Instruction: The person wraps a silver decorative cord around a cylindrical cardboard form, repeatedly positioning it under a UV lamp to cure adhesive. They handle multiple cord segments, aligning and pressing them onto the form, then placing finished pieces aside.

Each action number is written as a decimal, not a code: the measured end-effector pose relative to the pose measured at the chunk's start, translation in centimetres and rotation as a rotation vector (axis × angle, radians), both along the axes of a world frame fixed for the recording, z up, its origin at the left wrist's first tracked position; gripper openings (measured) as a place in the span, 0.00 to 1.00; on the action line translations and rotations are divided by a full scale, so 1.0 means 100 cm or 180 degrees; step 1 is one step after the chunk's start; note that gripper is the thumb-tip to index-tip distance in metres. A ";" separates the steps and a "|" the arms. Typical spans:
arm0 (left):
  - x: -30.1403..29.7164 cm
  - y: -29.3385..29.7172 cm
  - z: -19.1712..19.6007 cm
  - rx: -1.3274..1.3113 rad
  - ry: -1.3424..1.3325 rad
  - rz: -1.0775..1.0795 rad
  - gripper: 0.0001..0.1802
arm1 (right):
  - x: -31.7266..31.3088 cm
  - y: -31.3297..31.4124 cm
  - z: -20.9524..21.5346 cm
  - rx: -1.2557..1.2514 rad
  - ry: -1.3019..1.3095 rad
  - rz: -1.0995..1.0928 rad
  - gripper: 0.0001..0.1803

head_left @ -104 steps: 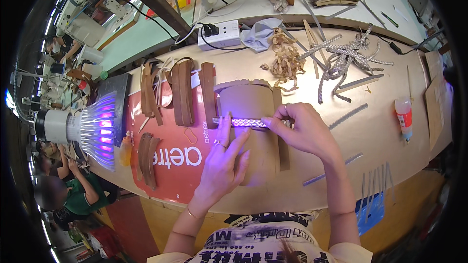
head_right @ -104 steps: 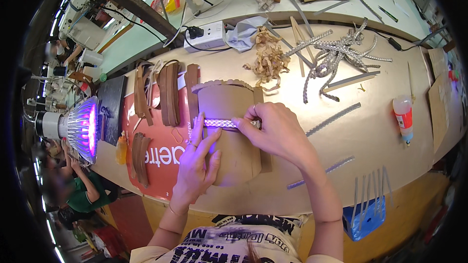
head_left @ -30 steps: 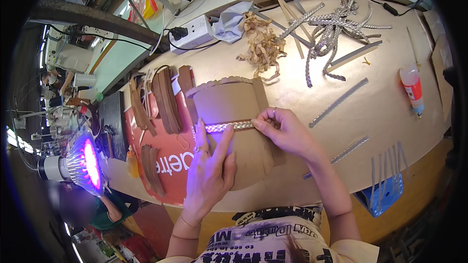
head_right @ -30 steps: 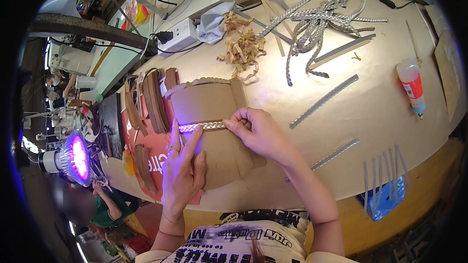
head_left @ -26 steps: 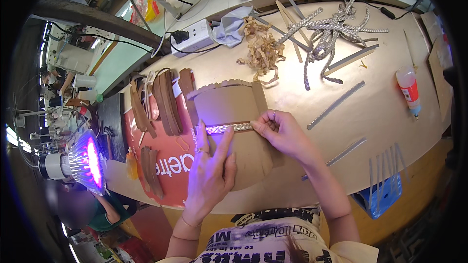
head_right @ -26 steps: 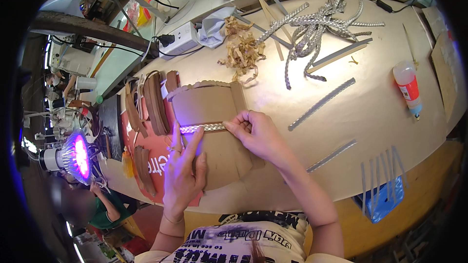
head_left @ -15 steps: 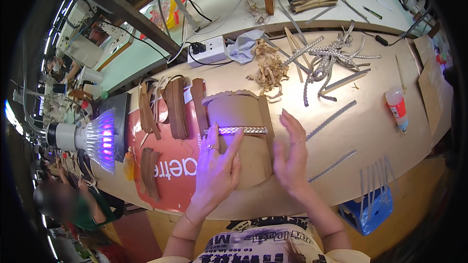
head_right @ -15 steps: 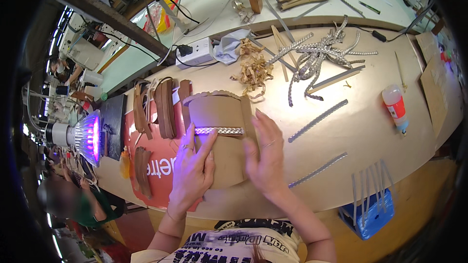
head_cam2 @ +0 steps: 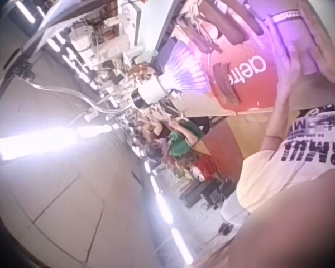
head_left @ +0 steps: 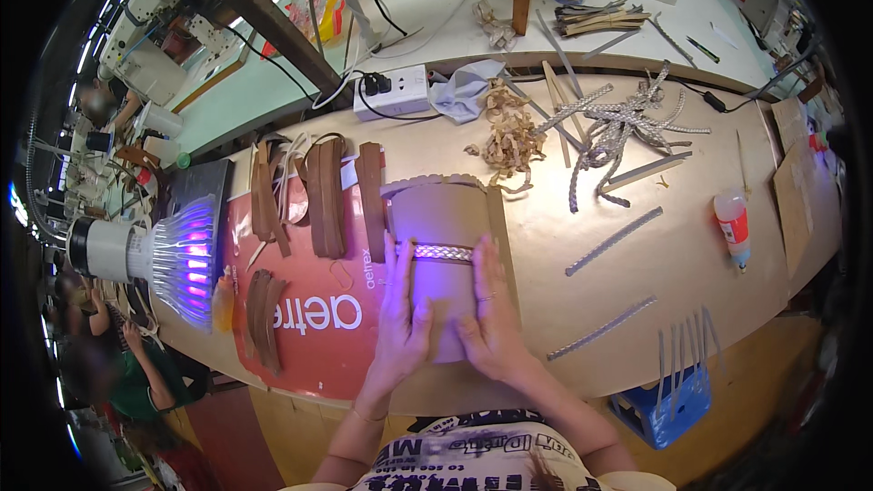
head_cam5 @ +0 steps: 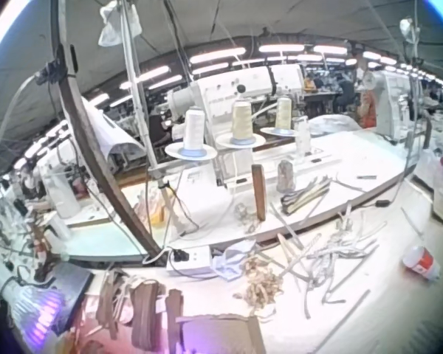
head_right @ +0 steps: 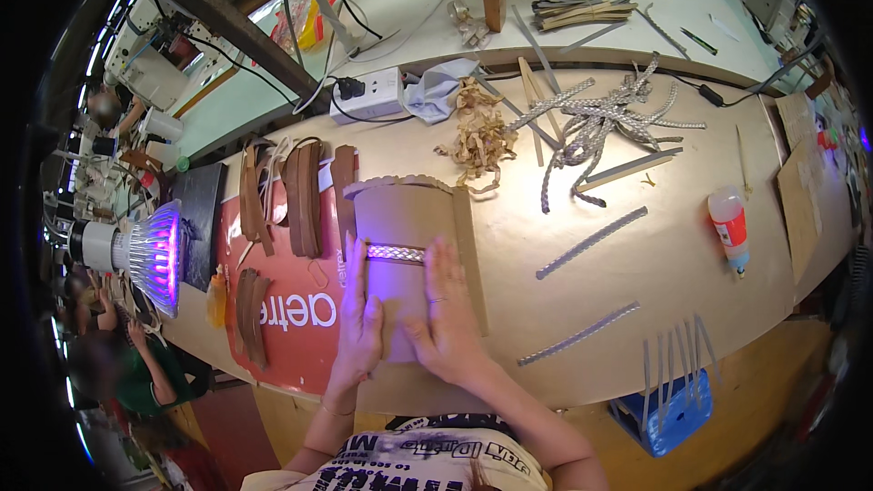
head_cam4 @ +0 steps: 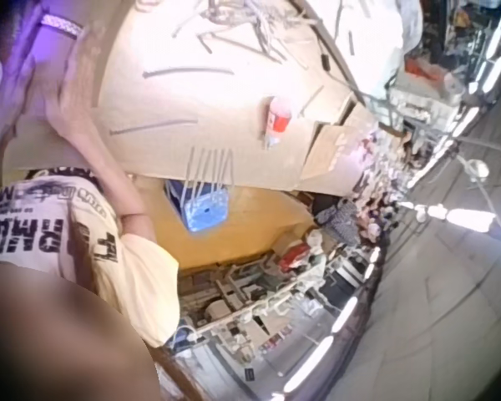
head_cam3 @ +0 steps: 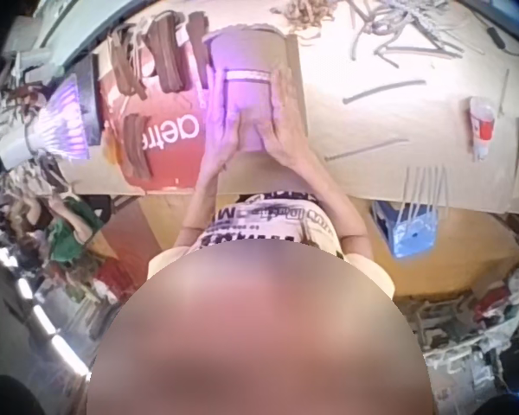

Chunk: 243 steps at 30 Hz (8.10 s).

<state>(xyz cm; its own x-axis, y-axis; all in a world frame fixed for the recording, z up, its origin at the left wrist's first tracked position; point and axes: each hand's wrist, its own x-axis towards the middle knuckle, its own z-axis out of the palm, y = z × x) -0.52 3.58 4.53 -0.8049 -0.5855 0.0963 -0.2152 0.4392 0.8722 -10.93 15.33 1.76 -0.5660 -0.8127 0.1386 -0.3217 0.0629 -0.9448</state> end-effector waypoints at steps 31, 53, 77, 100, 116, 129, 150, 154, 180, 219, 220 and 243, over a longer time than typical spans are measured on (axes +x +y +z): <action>-0.007 -0.017 0.033 -0.0830 0.0003 0.0169 0.14 | -0.020 -0.007 0.030 -0.0935 -0.1360 -0.0807 0.10; 0.082 0.019 0.045 0.3052 0.0811 0.0118 0.10 | 0.012 -0.020 0.105 -0.0399 -0.1006 -0.0121 0.07; 0.206 -0.070 -0.040 -0.0726 -0.0783 0.2486 0.13 | -0.069 0.054 0.044 0.0042 -0.0488 -0.1404 0.12; 0.133 -0.044 -0.013 -0.2064 -0.0459 0.1919 0.17 | -0.058 0.179 0.024 0.2033 0.2596 0.0296 0.22; 0.062 -0.006 0.024 -0.2257 -0.0171 0.1138 0.15 | -0.055 0.178 -0.016 0.0969 0.3887 -0.0332 0.10; 0.058 -0.011 0.018 -0.2125 -0.0318 0.1140 0.14 | -0.048 0.182 -0.041 0.0557 0.2872 -0.1218 0.10; 0.075 -0.091 -0.012 -0.1450 -0.0216 0.1510 0.13 | -0.069 0.111 0.045 -0.0138 -0.0054 -0.1287 0.10; 0.060 -0.148 -0.017 -0.0896 -0.0038 0.1330 0.12 | -0.069 0.082 0.057 -0.0056 -0.1407 -0.0917 0.09; -0.091 -0.230 -0.048 -0.2193 -0.1314 -0.0172 0.14 | -0.063 0.068 0.054 0.0074 -0.1583 -0.0692 0.08; -0.035 0.012 0.076 0.2410 0.0645 -0.0388 0.10 | -0.086 0.118 0.073 -0.0279 -0.0968 -0.1216 0.08; -0.038 0.010 0.065 0.2131 0.0795 -0.0035 0.10 | -0.088 0.125 0.075 -0.0291 -0.0921 -0.1361 0.08; 0.012 -0.013 -0.006 0.3284 0.1666 0.1186 0.20 | -0.066 -0.005 0.101 0.1174 -0.0242 0.0643 0.10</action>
<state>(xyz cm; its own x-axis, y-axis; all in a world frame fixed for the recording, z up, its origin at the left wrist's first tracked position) 0.72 2.26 3.93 -0.5744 -0.7660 -0.2886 0.3024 -0.5262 0.7948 -17.54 14.88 11.91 -0.3876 -0.8957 -0.2180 -0.2927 0.3438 -0.8923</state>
